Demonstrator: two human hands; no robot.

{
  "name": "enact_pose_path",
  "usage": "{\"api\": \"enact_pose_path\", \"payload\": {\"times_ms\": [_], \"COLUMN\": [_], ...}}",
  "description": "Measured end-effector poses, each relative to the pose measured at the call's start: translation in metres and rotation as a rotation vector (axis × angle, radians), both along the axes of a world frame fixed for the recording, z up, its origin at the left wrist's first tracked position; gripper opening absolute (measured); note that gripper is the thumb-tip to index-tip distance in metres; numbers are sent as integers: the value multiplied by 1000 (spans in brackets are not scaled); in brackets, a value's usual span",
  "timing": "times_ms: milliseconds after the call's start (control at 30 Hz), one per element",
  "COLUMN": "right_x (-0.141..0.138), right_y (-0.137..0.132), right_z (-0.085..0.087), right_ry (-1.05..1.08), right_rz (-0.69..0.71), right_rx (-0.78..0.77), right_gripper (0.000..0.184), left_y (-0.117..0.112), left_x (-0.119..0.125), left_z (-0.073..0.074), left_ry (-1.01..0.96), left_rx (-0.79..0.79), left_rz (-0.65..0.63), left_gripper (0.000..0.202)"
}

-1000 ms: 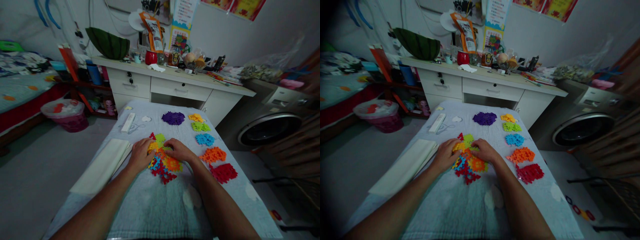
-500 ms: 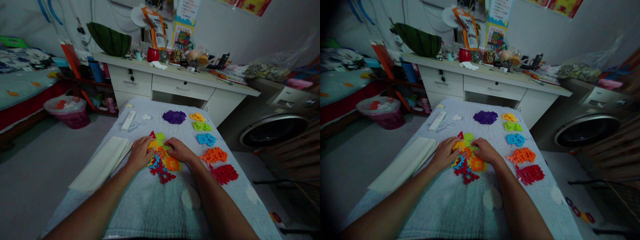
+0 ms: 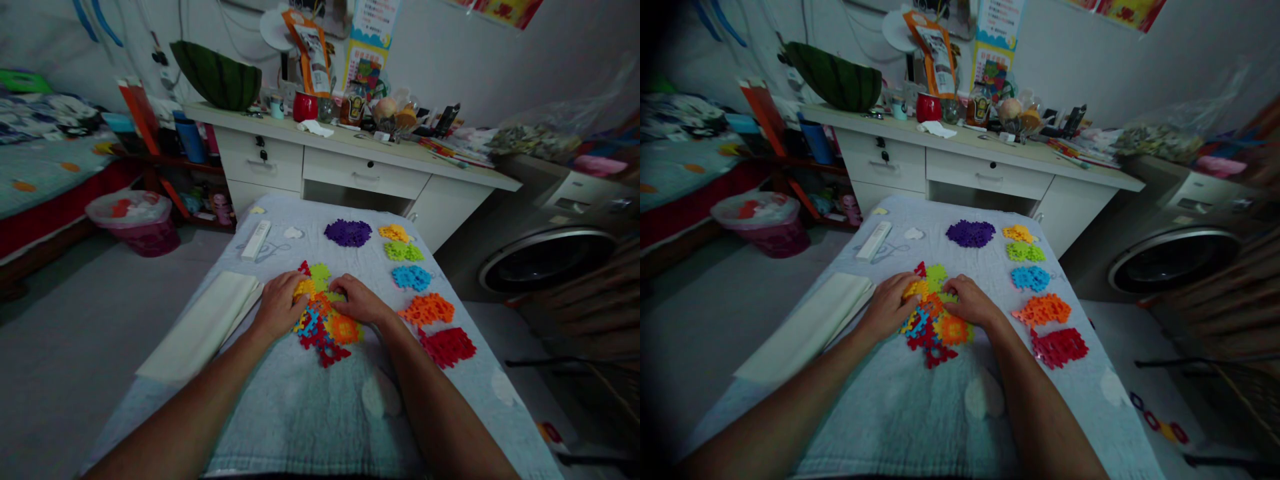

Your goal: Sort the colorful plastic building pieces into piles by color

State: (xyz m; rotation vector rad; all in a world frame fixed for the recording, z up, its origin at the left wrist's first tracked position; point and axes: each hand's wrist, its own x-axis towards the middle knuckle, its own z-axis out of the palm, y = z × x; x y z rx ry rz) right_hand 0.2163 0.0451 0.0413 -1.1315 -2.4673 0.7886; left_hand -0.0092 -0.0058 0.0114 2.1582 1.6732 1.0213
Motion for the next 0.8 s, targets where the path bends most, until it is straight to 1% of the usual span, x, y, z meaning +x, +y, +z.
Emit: {"api": "enact_pose_path", "payload": {"times_ms": [100, 233, 333, 400, 500, 600, 667, 733, 800], "right_x": [1, 3, 4, 4, 6, 10, 13, 16, 17], "right_y": [-1, 0, 4, 8, 16, 21, 23, 23, 21], "right_z": [1, -2, -9, -15, -24, -30, -31, -30, -27], "right_ry": [61, 170, 326, 444, 572, 603, 549, 446, 322], "right_rz": [-17, -66, -161, -238, -370, -456, -462, -450, -408], "right_rx": [-34, -176, -303, -326, -302, -282, -217, -95, 31], "right_gripper": [23, 16, 14, 19, 27, 31, 30, 31, 40], "left_y": [0, -1, -1, -2, -2, -1, -1, -2, -2], "left_x": [0, 0, 1, 1, 0, 0, 0, 0, 0], "left_z": [0, 1, 3, 3, 2, 0, -1, 0, 0], "left_ry": [4, 0, -7, -7, -4, 2, 3, 4, 6], "left_rx": [-5, -9, -6, -6, -12, -10, -8, -9, -15], "left_rz": [-5, -4, -2, -3, -6, -6, -7, -6, -3], "left_gripper": [34, 32, 33, 33, 33, 34, 35, 36, 37]}}
